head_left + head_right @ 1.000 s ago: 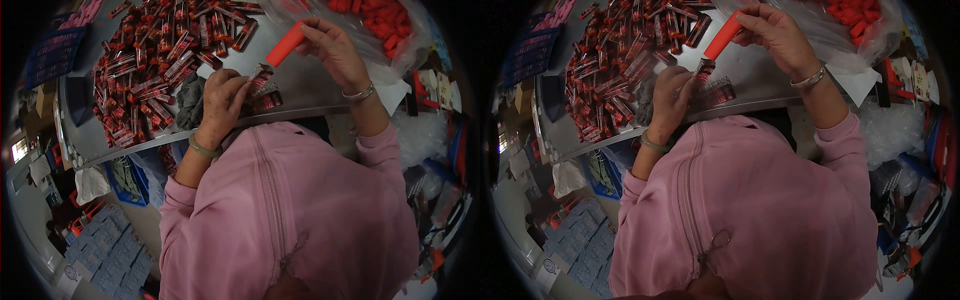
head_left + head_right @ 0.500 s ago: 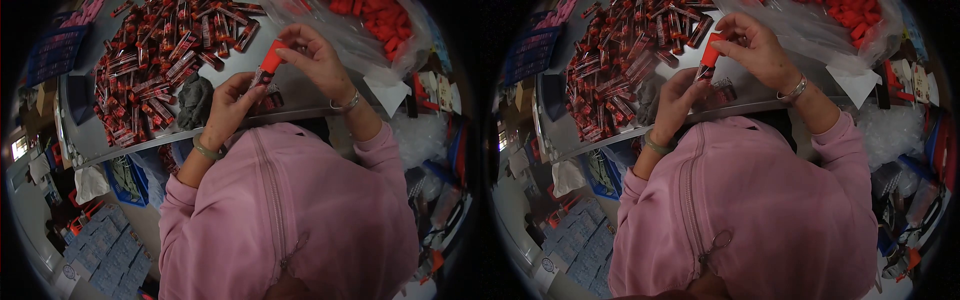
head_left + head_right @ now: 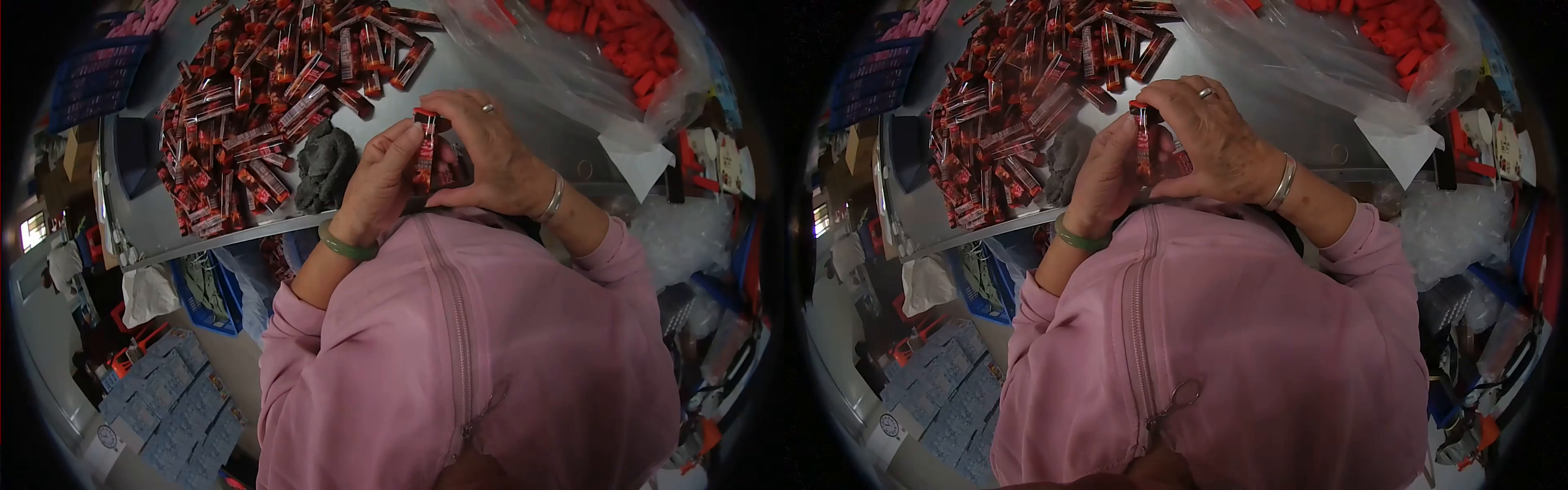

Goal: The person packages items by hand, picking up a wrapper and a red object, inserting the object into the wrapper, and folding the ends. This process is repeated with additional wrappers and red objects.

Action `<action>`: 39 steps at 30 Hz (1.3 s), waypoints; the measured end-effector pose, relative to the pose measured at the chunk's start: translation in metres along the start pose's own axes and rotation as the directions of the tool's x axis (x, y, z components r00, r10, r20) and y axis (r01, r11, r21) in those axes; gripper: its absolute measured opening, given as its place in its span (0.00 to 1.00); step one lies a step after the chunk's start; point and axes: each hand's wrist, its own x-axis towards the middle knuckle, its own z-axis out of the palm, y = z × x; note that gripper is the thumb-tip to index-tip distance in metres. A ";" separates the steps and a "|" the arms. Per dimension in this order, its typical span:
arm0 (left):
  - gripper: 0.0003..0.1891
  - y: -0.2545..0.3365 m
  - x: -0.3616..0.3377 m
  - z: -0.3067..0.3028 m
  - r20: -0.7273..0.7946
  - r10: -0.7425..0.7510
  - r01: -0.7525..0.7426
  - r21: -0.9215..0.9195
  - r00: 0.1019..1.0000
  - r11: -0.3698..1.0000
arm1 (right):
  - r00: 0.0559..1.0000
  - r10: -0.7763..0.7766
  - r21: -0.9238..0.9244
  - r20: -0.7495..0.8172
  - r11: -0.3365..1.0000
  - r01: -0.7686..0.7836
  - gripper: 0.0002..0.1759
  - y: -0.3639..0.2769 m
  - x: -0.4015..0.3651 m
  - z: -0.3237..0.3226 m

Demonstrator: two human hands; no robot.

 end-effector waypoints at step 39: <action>0.16 0.171 0.026 -0.084 -0.023 0.727 -0.151 0.973 0.687 0.174 | 0.882 0.249 -0.323 -0.400 0.862 -0.390 0.22 0.124 0.004 -0.111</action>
